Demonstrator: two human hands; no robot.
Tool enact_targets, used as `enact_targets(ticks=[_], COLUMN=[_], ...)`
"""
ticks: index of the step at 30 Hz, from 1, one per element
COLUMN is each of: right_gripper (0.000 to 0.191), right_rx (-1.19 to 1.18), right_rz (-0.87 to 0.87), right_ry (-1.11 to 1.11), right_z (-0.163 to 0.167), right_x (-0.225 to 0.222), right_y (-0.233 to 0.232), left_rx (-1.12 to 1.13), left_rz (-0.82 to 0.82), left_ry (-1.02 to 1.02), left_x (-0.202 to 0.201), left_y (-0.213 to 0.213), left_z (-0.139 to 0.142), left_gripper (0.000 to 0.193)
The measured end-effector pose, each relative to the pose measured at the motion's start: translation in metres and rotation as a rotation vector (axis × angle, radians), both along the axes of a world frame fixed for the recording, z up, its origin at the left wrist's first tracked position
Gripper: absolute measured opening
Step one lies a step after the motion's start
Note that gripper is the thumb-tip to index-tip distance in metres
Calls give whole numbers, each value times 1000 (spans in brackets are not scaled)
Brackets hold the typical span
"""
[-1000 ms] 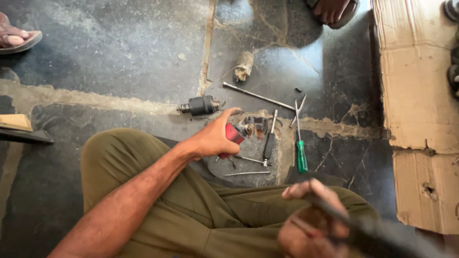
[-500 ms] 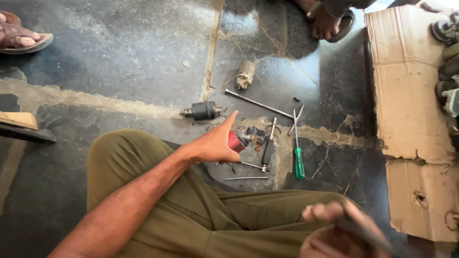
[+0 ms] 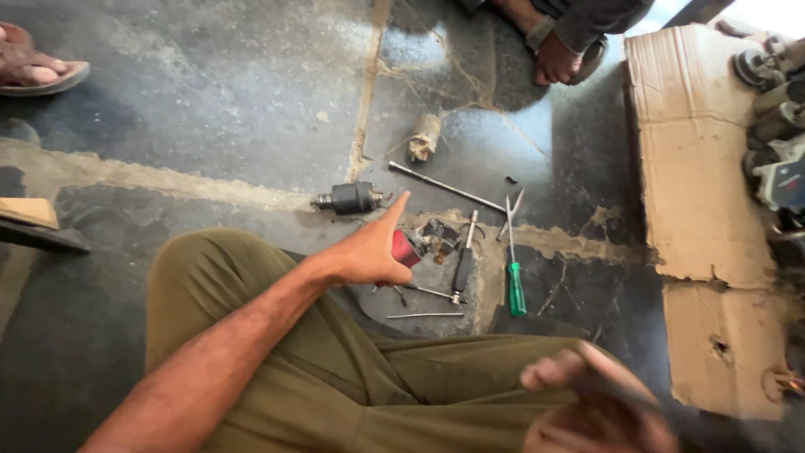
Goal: The person sits on the floor and uses pliers and a screwdriver to disassemble and adjust a small red cylindrical electrical component. They repeatedly open the casing, manipulate internal parts, and inspect the device throughout the clip.
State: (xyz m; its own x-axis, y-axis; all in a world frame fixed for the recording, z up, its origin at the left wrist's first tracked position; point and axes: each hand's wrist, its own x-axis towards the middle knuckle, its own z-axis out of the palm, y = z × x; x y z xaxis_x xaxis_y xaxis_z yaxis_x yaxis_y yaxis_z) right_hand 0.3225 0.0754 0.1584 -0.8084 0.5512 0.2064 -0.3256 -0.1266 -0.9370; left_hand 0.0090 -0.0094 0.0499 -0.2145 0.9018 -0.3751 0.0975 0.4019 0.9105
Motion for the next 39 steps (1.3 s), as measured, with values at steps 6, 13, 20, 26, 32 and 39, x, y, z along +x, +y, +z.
enact_targets(ticks=[6,13,20,26,32,39], right_gripper=[50,42,34,61,56,46], right_rx=[321,160,362,294,5,74], right_rz=[-299,-570,-146,-348,-496,-518], right_ry=[-833,-636,-371,-1185,-565,-747], right_z=[-127,-154,-10,-185,-172,-149], right_x=[-58,-35,15,-56,-44,-65], right_y=[-22,-32,0,-26,-27,-33], left_rx=[350,15,277,114,-78,138], left_rz=[-50,29,-13,-60,79,63], left_ry=[181,181,326,475,445,745], left_x=[-2,-7,-9,-5,-1,0], left_y=[-3,1,-1,-6,-4,-3], left_z=[-20,-11,-19,-11,-1,-29], left_gripper=[124,129,131,130,115,60])
